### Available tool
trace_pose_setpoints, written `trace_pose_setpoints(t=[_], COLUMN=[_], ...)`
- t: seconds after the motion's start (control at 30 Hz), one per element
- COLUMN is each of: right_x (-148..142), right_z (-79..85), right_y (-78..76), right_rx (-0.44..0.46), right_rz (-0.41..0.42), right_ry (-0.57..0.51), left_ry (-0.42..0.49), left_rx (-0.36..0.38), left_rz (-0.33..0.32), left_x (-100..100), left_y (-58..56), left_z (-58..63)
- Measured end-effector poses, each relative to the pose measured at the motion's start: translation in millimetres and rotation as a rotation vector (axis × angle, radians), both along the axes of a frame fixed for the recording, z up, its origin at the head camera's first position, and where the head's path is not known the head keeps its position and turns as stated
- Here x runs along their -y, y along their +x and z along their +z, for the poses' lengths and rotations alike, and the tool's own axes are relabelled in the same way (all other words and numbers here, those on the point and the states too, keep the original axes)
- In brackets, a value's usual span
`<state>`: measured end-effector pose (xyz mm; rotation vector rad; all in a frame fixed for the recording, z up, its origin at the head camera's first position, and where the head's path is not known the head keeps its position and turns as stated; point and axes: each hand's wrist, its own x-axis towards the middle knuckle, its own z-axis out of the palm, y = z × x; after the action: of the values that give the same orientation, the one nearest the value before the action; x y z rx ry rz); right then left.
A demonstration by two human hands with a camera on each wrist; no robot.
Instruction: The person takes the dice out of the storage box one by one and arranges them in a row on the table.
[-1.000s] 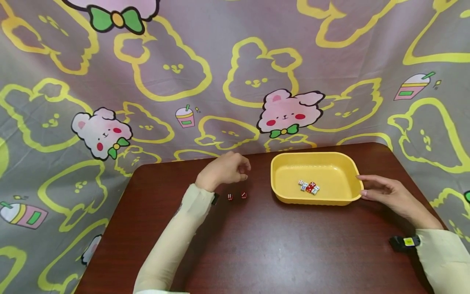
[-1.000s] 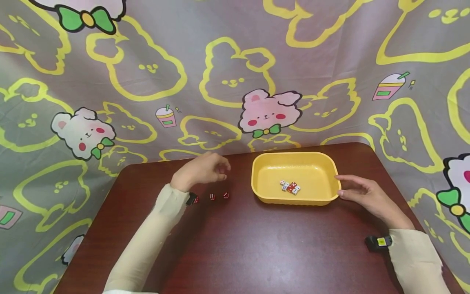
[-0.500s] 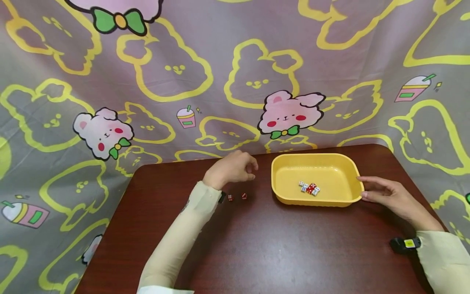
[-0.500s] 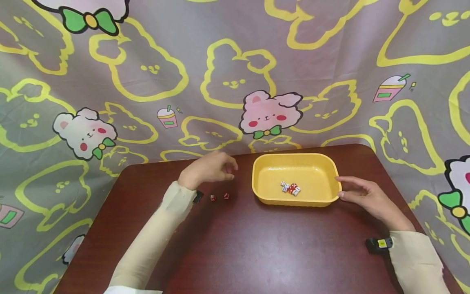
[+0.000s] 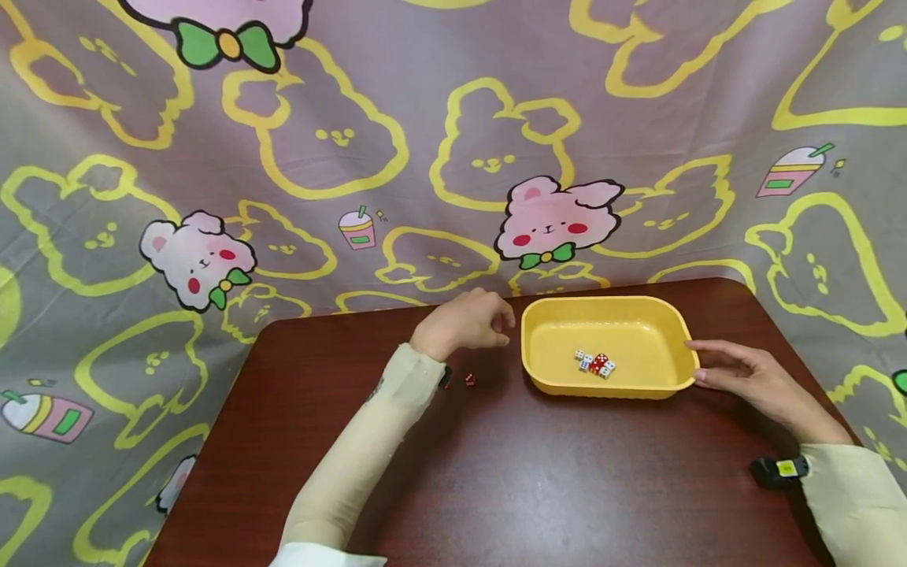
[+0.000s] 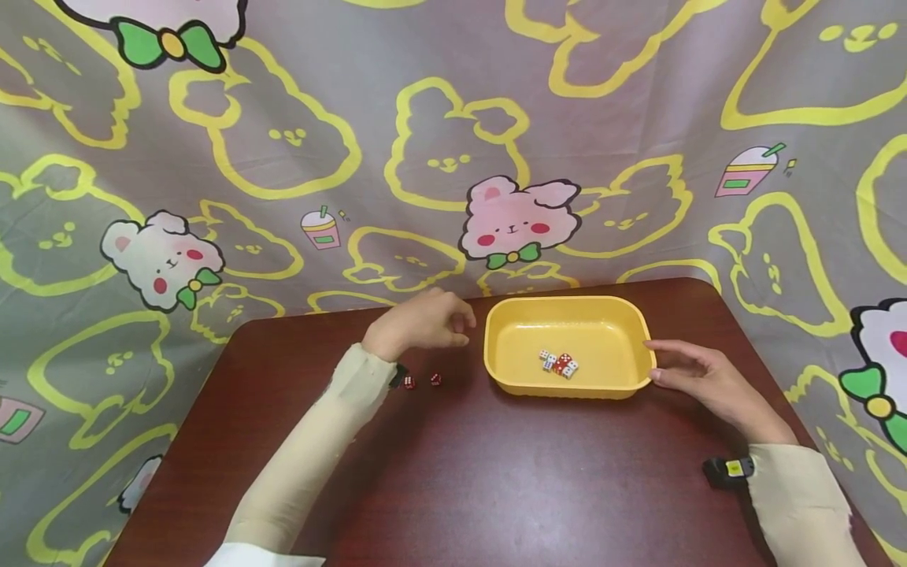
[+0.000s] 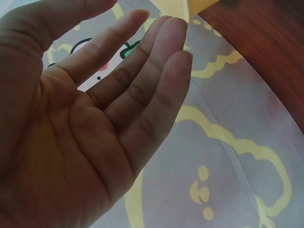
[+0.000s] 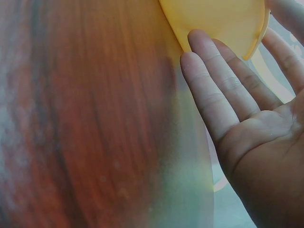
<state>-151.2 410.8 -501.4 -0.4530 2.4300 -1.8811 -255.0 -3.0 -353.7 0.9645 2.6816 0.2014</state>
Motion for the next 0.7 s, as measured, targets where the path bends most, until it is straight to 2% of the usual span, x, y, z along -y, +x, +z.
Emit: trace_pose_setpoints(t=[0.37, 0.53, 0.7], right_x=[0, 0, 0], right_z=[1.8, 1.8, 2.3], right_y=[-0.1, 0.2, -0.5], right_rx=[0.026, 0.045, 0.038], right_rz=[0.004, -0.02, -0.012], right_ry=[0.062, 0.099, 0.085], left_ry=[-0.001, -0.029, -0.03], left_rx=[-0.001, 0.007, 0.022], left_rz=[-0.037, -0.047, -0.055], left_x=[-16, -29, -44], left_y=[-2.9, -3.2, -5.3], left_z=[-2.4, -0.9, 0.0])
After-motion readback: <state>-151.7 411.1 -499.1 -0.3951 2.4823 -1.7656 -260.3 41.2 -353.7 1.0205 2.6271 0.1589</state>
